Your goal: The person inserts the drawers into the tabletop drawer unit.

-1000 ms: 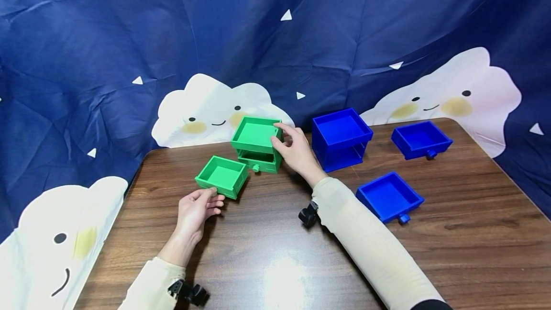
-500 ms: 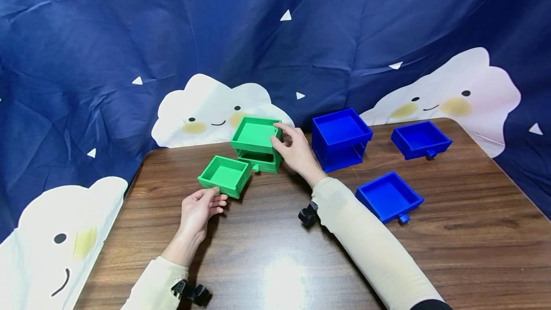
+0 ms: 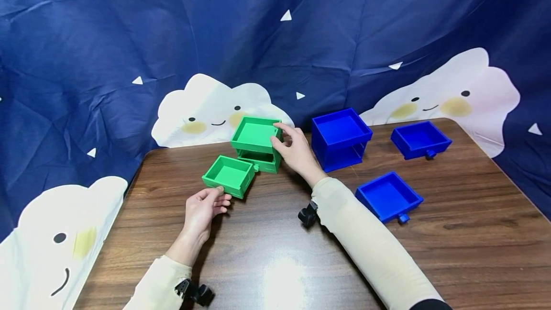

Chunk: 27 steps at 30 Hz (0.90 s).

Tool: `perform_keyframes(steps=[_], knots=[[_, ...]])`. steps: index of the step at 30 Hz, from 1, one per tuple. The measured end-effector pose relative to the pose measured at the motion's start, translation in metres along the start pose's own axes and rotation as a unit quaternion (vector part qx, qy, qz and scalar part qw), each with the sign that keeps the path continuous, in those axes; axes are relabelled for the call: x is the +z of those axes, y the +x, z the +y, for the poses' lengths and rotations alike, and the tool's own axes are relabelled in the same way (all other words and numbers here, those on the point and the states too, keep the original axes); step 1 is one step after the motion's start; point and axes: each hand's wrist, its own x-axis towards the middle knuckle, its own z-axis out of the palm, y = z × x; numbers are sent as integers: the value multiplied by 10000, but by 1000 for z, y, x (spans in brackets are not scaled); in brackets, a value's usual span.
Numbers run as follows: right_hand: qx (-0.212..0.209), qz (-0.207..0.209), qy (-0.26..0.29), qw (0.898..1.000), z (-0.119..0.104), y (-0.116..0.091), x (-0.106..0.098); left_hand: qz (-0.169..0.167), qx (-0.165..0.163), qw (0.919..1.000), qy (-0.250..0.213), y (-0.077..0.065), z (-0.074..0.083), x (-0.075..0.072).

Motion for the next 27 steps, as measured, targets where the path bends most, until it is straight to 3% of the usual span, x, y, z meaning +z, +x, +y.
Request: perform_keyframes(steps=[27], knots=[[-57, -34, 184, 9998, -3, -2, -1, -50, 207, 9997, -151, -4, -4, 16]])
